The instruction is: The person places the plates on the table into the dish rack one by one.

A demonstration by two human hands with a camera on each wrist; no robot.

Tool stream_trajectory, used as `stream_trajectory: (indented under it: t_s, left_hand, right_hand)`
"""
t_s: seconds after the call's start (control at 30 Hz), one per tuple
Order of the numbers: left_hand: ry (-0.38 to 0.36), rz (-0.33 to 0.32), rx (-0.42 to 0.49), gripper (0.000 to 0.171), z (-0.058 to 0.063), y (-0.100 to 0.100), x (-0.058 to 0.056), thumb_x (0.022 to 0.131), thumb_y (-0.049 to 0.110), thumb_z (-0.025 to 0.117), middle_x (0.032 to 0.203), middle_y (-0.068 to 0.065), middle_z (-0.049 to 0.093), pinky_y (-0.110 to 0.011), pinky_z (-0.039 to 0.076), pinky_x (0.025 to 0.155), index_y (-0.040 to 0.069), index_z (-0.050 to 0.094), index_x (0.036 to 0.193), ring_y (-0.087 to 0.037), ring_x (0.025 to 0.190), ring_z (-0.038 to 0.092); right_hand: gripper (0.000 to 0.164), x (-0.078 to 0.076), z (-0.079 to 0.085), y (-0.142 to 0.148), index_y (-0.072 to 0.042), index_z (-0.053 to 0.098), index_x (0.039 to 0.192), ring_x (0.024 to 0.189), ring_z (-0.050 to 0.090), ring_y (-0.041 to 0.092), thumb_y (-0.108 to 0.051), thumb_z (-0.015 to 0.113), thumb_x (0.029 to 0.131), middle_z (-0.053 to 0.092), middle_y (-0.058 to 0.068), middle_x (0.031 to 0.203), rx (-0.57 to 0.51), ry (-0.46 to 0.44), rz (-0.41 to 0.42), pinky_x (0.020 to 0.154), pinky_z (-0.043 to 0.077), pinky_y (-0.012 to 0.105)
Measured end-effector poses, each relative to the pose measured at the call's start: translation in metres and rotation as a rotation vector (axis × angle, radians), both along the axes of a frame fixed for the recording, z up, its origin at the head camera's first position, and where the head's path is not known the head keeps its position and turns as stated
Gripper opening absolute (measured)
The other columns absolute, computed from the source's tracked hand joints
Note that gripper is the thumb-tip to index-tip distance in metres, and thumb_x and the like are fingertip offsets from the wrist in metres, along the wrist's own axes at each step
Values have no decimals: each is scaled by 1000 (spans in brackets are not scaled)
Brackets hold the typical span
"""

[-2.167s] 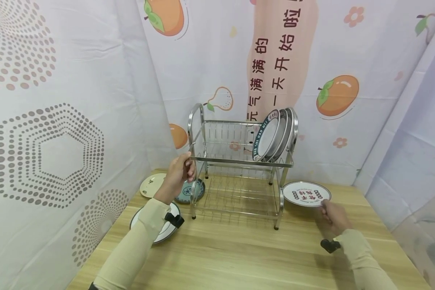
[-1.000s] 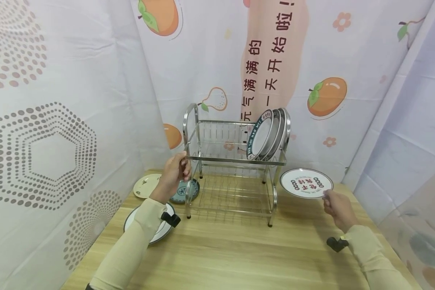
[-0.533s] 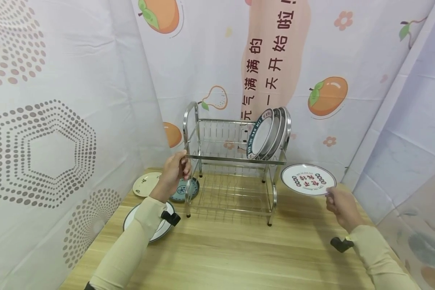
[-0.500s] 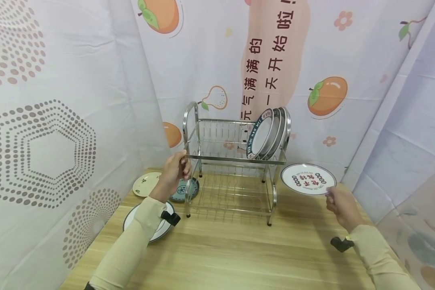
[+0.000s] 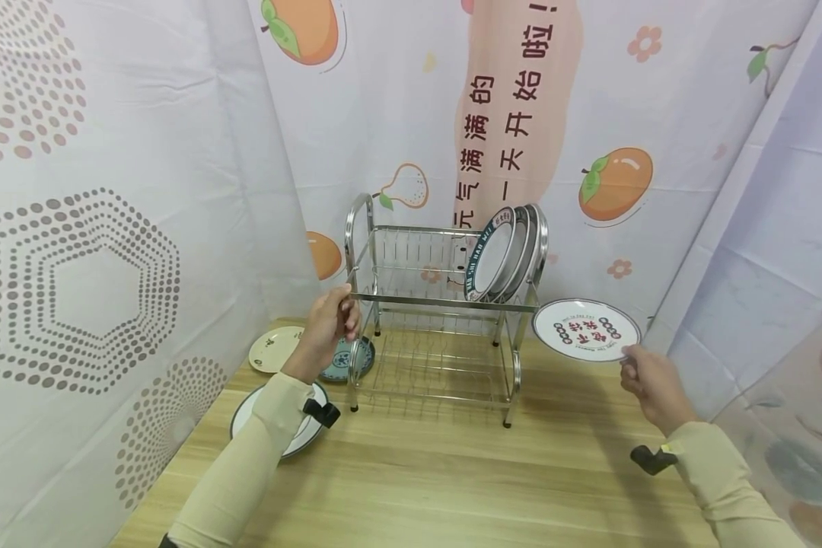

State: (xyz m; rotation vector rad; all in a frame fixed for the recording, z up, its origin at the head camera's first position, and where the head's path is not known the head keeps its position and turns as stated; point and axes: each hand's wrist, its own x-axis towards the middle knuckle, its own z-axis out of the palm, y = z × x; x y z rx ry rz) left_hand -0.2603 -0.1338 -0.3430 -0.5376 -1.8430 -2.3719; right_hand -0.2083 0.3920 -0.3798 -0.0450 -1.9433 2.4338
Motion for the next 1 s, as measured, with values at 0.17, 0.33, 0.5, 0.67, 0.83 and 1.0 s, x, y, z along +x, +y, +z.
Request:
stream_trajectory:
  t_s: [0.17,0.33,0.5,0.67,0.83,1.0]
  left_hand:
    - [-8,1,5,44,0,0,0,109,35,46,58,-1,46,-25,36,45,9,39,74,-15,47,42]
    - [-13,-6,14,44,-1,-1,-2,109,35,46,58,0,47,-25,37,45,10,40,73,-15,47,43]
    - [-11,-9,20,43,-2,-1,-3,107,35,47,58,0,47,-24,37,45,10,40,73,-14,47,43]
    - [-11,-15,22,43,-2,0,-3,108,35,47,58,0,47,-24,37,45,11,40,73,-14,47,43]
    - [-7,-21,27,42,-1,0,-3,108,35,46,58,0,47,-24,37,45,12,40,73,-14,48,43]
    - [-3,-23,24,42,-1,0,-3,107,34,46,58,0,47,-24,37,45,11,41,73,-14,47,43]
  right_hand:
    - [38,3,7,-2,-7,56,72,43,33,7,-3,42,108,48,-5,55,-11,18,8,51,16,30]
    - [39,4,13,-3,-7,55,73,44,26,10,-2,40,108,47,-5,54,-23,44,27,51,13,31]
    - [39,5,21,-5,-7,56,73,45,23,12,-1,38,108,48,-5,54,-58,68,43,51,12,31]
    - [39,5,28,-5,-6,57,75,45,22,12,1,37,108,48,-3,54,-103,83,50,51,12,31]
    - [32,6,35,-6,-3,59,86,44,22,13,3,36,107,47,-3,54,-113,104,56,50,11,31]
    - [34,7,41,-6,-3,61,85,44,20,14,1,36,108,47,-3,53,-89,112,59,51,10,32]
